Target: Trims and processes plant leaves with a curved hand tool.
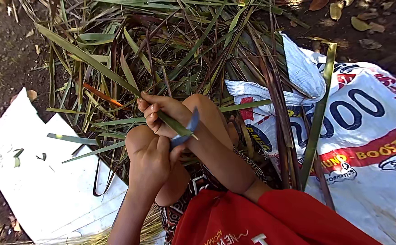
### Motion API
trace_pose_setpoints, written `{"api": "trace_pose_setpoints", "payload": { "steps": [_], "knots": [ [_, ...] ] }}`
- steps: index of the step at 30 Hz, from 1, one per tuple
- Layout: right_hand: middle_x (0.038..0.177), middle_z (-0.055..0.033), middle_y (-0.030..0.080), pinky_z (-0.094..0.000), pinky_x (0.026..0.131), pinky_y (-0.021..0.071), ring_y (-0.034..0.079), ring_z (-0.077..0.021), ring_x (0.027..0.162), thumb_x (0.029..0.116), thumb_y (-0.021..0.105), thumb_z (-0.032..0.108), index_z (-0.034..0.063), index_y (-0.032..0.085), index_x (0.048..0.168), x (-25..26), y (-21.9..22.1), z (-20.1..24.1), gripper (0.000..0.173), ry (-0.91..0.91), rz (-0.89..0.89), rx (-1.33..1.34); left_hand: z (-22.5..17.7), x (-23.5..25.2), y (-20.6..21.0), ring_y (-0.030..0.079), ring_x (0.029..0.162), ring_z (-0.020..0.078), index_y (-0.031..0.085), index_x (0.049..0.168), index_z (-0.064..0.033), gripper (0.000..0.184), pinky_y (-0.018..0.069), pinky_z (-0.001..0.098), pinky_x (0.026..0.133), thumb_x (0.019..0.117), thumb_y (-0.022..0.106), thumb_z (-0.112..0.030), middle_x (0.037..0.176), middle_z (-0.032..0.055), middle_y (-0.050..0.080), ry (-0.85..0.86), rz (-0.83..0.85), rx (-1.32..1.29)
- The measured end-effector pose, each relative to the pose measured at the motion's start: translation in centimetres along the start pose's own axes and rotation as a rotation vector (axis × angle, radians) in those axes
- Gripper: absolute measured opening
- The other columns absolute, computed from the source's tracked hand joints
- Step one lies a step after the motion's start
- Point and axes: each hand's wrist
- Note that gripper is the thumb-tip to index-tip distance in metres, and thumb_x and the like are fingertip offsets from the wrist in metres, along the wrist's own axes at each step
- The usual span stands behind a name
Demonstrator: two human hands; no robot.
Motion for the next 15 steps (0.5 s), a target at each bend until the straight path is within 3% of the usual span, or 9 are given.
{"api": "trace_pose_setpoints", "payload": {
  "steps": [2, 6, 8, 10, 13, 14, 15],
  "knots": [
    [0.062, 0.0000, 0.060, -0.0128, 0.043, 0.0489, 0.057, -0.0011, 0.044, 0.1128, 0.034, 0.025, 0.0071, 0.051, 0.091, -0.5, 1.8, 0.0, 0.033, -0.018, -0.095, -0.182, 0.8, -0.1, -0.3, 0.054, 0.045, 0.0236, 0.053, 0.073, -0.0029, 0.058, 0.0403, 0.0358, 0.041, 0.1080, 0.032, -0.043, 0.054, 0.0089, 0.047, -0.038, -0.013, 0.055],
    [0.069, -0.0037, 0.066, -0.0171, 0.049, 0.0555, 0.066, -0.0071, 0.051, 0.1136, 0.030, 0.025, 0.0082, 0.048, 0.105, -0.4, 1.1, -0.3, 0.026, -0.015, 0.055, -0.234, 0.9, -0.8, 0.0, 0.051, 0.047, 0.0174, 0.056, 0.077, -0.0021, 0.057, 0.0403, 0.0302, 0.044, 0.1090, 0.031, -0.043, 0.056, 0.0068, 0.047, -0.059, -0.024, -0.081],
    [0.073, -0.0047, 0.070, -0.0199, 0.059, 0.0583, 0.069, -0.0089, 0.059, 0.1139, 0.026, 0.031, 0.0076, 0.049, 0.108, -0.4, 0.9, -0.5, 0.033, -0.054, 0.062, -0.399, 0.4, -0.9, 0.4, 0.051, 0.049, 0.0151, 0.057, 0.078, -0.0026, 0.058, 0.0409, 0.0277, 0.046, 0.1087, 0.032, -0.045, 0.057, 0.0063, 0.048, -0.079, -0.040, -0.125],
    [0.085, -0.0069, 0.074, -0.0250, 0.070, 0.0600, 0.073, -0.0112, 0.074, 0.1130, 0.018, 0.041, 0.0044, 0.055, 0.112, -0.1, -0.2, 0.1, 0.052, -0.114, 0.022, -0.620, 0.2, -0.8, 1.2, 0.051, 0.049, 0.0152, 0.059, 0.078, -0.0025, 0.057, 0.0406, 0.0283, 0.046, 0.1078, 0.035, -0.045, 0.057, 0.0060, 0.048, -0.102, -0.037, -0.138],
    [0.092, -0.0038, 0.069, -0.0241, 0.072, 0.0552, 0.066, -0.0062, 0.079, 0.1125, 0.013, 0.042, -0.0003, 0.061, 0.118, -1.3, -3.9, 2.1, 0.065, -0.370, -0.181, -1.091, -0.3, -0.7, 3.5, 0.055, 0.049, 0.0180, 0.062, 0.079, -0.0011, 0.055, 0.0441, 0.0334, 0.045, 0.1067, 0.038, -0.042, 0.058, 0.0070, 0.053, -0.172, 0.018, -0.149],
    [0.092, -0.0044, 0.066, -0.0247, 0.072, 0.0534, 0.063, -0.0067, 0.077, 0.1126, 0.013, 0.043, -0.0002, 0.063, 0.115, -2.9, -4.9, 2.7, 0.065, -0.433, -0.253, -1.216, -0.6, -0.4, 4.2, 0.058, 0.050, 0.0197, 0.065, 0.082, -0.0003, 0.054, 0.0470, 0.0352, 0.045, 0.1061, 0.039, -0.041, 0.059, 0.0078, 0.055, -0.193, 0.038, -0.149],
    [0.083, -0.0029, 0.065, -0.0227, 0.064, 0.0521, 0.061, -0.0058, 0.068, 0.1126, 0.014, 0.043, 0.0016, 0.063, 0.106, -4.2, -5.7, 3.2, 0.065, -0.458, -0.316, -1.280, -0.8, 0.0, 4.9, 0.061, 0.052, 0.0220, 0.068, 0.087, 0.0004, 0.052, 0.0488, 0.0376, 0.047, 0.1056, 0.041, -0.040, 0.061, 0.0087, 0.058, -0.213, 0.067, -0.150]
  ]
}}
Point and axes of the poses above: each hand's wrist, its own x-axis towards the middle knuckle, its own y-axis out of the palm, z = x × y
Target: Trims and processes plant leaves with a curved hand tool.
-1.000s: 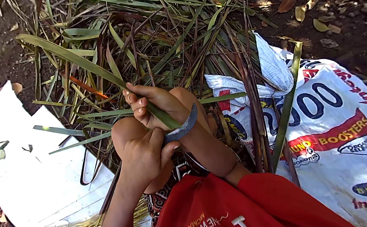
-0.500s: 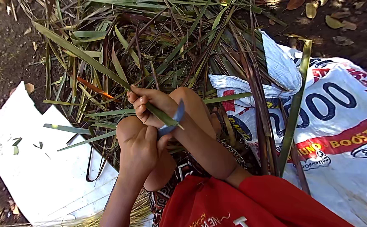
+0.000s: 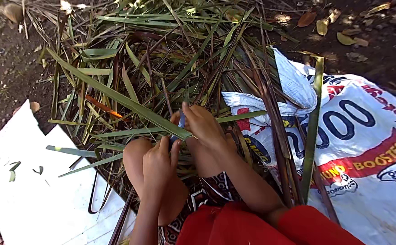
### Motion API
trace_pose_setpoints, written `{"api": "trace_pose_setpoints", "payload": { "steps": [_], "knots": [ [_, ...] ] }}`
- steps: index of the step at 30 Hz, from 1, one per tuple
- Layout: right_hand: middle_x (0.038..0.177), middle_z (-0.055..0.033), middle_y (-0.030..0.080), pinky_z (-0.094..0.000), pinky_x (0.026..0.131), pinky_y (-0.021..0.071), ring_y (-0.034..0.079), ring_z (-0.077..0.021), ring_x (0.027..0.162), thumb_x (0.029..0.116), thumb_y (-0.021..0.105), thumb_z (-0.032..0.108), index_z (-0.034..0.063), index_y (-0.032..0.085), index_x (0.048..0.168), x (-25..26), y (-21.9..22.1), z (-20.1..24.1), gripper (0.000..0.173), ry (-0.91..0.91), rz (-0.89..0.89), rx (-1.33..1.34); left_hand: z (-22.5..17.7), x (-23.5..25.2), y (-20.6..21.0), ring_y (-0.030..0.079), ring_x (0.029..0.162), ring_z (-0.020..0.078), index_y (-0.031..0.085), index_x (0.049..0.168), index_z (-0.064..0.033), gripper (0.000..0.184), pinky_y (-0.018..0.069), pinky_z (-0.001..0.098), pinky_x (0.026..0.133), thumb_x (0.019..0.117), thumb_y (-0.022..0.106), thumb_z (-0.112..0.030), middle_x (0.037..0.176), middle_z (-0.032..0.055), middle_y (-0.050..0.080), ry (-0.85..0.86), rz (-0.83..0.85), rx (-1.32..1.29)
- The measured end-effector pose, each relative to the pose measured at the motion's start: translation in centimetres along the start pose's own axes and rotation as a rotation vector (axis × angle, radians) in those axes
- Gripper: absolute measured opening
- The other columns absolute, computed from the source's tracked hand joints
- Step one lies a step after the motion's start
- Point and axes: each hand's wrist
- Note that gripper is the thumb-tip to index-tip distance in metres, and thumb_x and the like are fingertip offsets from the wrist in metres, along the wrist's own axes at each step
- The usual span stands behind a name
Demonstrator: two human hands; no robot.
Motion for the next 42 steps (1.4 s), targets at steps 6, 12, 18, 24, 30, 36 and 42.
{"api": "trace_pose_setpoints", "payload": {
  "steps": [6, 12, 18, 24, 30, 36, 42],
  "knots": [
    [0.071, 0.0015, 0.046, -0.0189, 0.059, 0.0410, 0.045, -0.0027, 0.059, 0.1126, 0.033, 0.021, -0.0032, 0.059, 0.100, -3.5, -2.6, -0.6, 0.038, 0.074, 0.051, -0.375, -0.8, 2.3, 0.4, 0.068, 0.069, 0.0272, 0.065, 0.116, 0.0020, 0.039, 0.0555, 0.0440, 0.064, 0.1072, 0.045, -0.030, 0.079, 0.0130, 0.067, -0.045, 0.340, -0.246],
    [0.056, 0.0151, 0.037, -0.0085, 0.046, 0.0289, 0.033, 0.0093, 0.046, 0.1060, 0.028, 0.011, 0.0126, 0.049, 0.079, -5.0, -2.9, -1.7, 0.034, -0.056, 0.072, 0.035, -1.8, 3.1, 0.0, 0.053, 0.049, -0.0005, 0.052, 0.109, -0.0098, 0.011, 0.0488, 0.0146, 0.048, 0.1029, 0.043, -0.010, 0.065, -0.0091, 0.057, -0.565, 0.643, -1.530],
    [0.055, 0.0232, 0.040, -0.0070, 0.045, 0.0302, 0.037, 0.0133, 0.047, 0.1060, 0.044, 0.029, 0.0289, 0.057, 0.074, -9.1, -4.2, -2.6, 0.035, -0.093, 0.411, 0.520, -2.3, 2.3, 0.0, 0.055, 0.058, -0.0056, 0.067, 0.104, -0.0207, 0.006, 0.0466, 0.0109, 0.053, 0.0987, 0.065, -0.018, 0.072, -0.0147, 0.060, -0.242, 0.710, -1.843],
    [0.057, 0.0220, 0.052, -0.0051, 0.046, 0.0396, 0.049, 0.0127, 0.047, 0.1052, 0.051, 0.034, 0.0238, 0.071, 0.085, -13.4, -6.9, -4.7, 0.030, 0.012, 0.520, 0.830, 0.8, 3.4, -4.4, 0.055, 0.054, -0.0044, 0.075, 0.097, -0.0217, 0.011, 0.0484, 0.0120, 0.052, 0.0981, 0.065, -0.023, 0.067, -0.0122, 0.061, -0.313, 0.338, -1.680],
    [0.087, 0.0127, 0.073, -0.0154, 0.065, 0.0543, 0.067, 0.0037, 0.073, 0.1021, 0.048, 0.056, 0.0247, 0.074, 0.106, -12.3, -13.1, -5.5, 0.041, 0.144, 0.522, 0.125, 2.4, 3.7, -4.2, 0.057, 0.056, -0.0012, 0.067, 0.095, -0.0148, 0.022, 0.0502, 0.0147, 0.055, 0.1041, 0.047, -0.014, 0.068, -0.0084, 0.063, -0.327, 0.195, -1.437],
    [0.119, -0.0069, 0.071, -0.0284, 0.096, 0.0533, 0.066, -0.0076, 0.109, 0.0955, 0.056, 0.045, 0.0009, 0.063, 0.130, -10.2, -13.1, 4.2, 0.056, -0.026, 0.379, -0.743, -0.4, 3.3, -2.2, 0.056, 0.055, -0.0020, 0.062, 0.090, -0.0123, 0.028, 0.0492, 0.0142, 0.056, 0.1054, 0.040, -0.007, 0.068, -0.0090, 0.063, -0.290, 0.077, -1.466],
    [0.069, -0.0047, 0.058, -0.0246, 0.057, 0.0458, 0.053, -0.0085, 0.060, 0.1039, 0.045, 0.027, -0.0002, 0.067, 0.092, -9.3, -8.5, 0.5, 0.037, -0.295, 0.041, -0.968, -1.1, 3.1, -1.8, 0.053, 0.055, -0.0040, 0.062, 0.100, -0.0066, 0.021, 0.0452, 0.0125, 0.054, 0.1052, 0.042, -0.007, 0.069, -0.0106, 0.061, -0.230, 0.181, -1.565]
  ]
}}
Point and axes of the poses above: each hand's wrist, its own x-axis towards the middle knuckle, its own y-axis out of the palm, z = x × y
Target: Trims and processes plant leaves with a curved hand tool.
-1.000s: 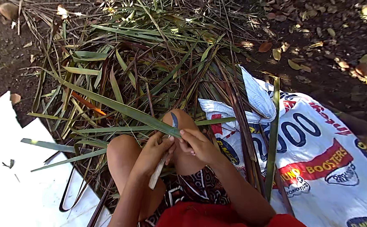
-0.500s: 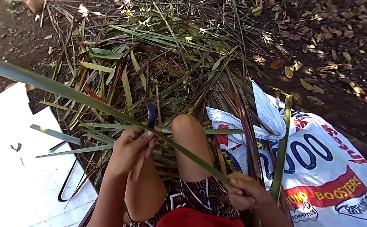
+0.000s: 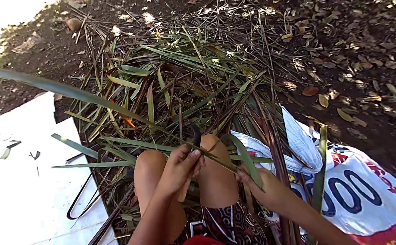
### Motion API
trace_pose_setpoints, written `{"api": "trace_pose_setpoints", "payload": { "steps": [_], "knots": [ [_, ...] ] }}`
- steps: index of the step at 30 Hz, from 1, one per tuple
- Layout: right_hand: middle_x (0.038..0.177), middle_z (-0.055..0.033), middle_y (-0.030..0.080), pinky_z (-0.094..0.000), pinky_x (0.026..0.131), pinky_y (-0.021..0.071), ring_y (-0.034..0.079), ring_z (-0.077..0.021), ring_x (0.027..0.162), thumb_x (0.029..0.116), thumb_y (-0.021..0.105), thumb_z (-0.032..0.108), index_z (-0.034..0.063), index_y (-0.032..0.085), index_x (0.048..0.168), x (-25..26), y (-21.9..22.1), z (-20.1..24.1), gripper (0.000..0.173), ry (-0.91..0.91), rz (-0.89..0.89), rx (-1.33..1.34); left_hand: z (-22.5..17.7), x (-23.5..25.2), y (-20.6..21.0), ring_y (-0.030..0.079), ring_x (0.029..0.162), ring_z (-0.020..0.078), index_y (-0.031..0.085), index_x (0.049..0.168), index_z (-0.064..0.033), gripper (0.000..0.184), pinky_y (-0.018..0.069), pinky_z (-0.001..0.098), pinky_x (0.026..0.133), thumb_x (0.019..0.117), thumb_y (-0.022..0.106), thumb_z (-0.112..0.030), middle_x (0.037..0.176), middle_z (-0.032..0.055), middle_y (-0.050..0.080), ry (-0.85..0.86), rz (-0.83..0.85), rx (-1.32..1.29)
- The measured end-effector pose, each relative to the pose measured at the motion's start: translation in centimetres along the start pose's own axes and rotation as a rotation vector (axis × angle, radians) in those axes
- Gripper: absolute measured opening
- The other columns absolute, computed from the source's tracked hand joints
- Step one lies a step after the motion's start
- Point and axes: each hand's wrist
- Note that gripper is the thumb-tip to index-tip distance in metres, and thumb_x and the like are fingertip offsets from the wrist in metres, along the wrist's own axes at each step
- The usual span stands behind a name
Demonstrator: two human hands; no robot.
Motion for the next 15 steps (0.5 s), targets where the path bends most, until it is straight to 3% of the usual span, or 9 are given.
{"api": "trace_pose_setpoints", "payload": {
  "steps": [2, 4, 7, 9, 11, 15],
  "knots": [
    [0.070, -0.0159, 0.066, -0.0368, 0.056, 0.0549, 0.065, -0.0232, 0.059, 0.1006, 0.046, 0.024, -0.0054, 0.069, 0.092, -1.2, 1.7, -2.6, 0.038, -0.151, -0.199, -0.204, -1.0, -0.2, -1.3, 0.051, 0.054, -0.0050, 0.063, 0.104, -0.0065, 0.020, 0.0443, 0.0121, 0.052, 0.1041, 0.043, -0.006, 0.068, -0.0126, 0.059, -0.039, -0.012, 0.013],
    [0.073, -0.0188, 0.069, -0.0395, 0.057, 0.0565, 0.069, -0.0276, 0.061, 0.1019, 0.043, 0.025, -0.0066, 0.069, 0.094, -2.6, 1.4, -4.8, 0.042, -0.211, -0.267, -0.344, -2.6, -0.4, -3.2, 0.051, 0.053, -0.0055, 0.061, 0.100, -0.0105, 0.020, 0.0448, 0.0115, 0.051, 0.1041, 0.042, -0.008, 0.067, -0.0134, 0.058, -0.064, -0.044, 0.032],
    [0.084, -0.0261, 0.072, -0.0457, 0.067, 0.0590, 0.073, -0.0361, 0.072, 0.1016, 0.046, 0.016, -0.0127, 0.069, 0.100, -5.0, 0.5, -5.9, 0.037, -0.153, -0.200, -0.395, -4.3, -0.3, -5.0, 0.051, 0.053, -0.0041, 0.061, 0.089, -0.0136, 0.025, 0.0450, 0.0123, 0.052, 0.1038, 0.041, -0.008, 0.065, -0.0115, 0.058, -0.106, -0.053, 0.048],
    [0.085, -0.0306, 0.070, -0.0535, 0.067, 0.0575, 0.072, -0.0429, 0.073, 0.1012, 0.045, 0.011, -0.0157, 0.065, 0.100, -5.8, -0.3, -6.3, 0.033, -0.117, -0.143, -0.377, -4.8, 0.0, -5.7, 0.051, 0.051, -0.0035, 0.060, 0.082, -0.0129, 0.029, 0.0446, 0.0123, 0.051, 0.1024, 0.040, -0.007, 0.063, -0.0097, 0.057, -0.091, -0.067, 0.035],
    [0.085, -0.0312, 0.068, -0.0524, 0.068, 0.0576, 0.071, -0.0419, 0.074, 0.1042, 0.043, 0.013, -0.0154, 0.063, 0.100, -6.4, -1.0, -7.4, 0.035, -0.125, -0.138, -0.409, -5.0, 0.2, -6.7, 0.050, 0.049, -0.0025, 0.060, 0.078, -0.0121, 0.032, 0.0444, 0.0129, 0.049, 0.1022, 0.040, -0.008, 0.060, -0.0078, 0.057, -0.067, -0.072, 0.023],
    [0.080, -0.0343, 0.067, -0.0593, 0.062, 0.0554, 0.069, -0.0508, 0.069, 0.0984, 0.045, 0.006, -0.0192, 0.064, 0.094, -7.5, -2.0, -9.1, 0.031, -0.048, -0.125, -0.526, -6.0, 0.3, -8.2, 0.050, 0.048, -0.0015, 0.059, 0.077, -0.0135, 0.033, 0.0438, 0.0140, 0.048, 0.1036, 0.040, -0.009, 0.059, -0.0069, 0.056, -0.022, -0.138, 0.007]
  ]
}}
Point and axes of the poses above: each hand's wrist, its own x-axis towards the middle knuckle, its own y-axis out of the palm, z = x × y
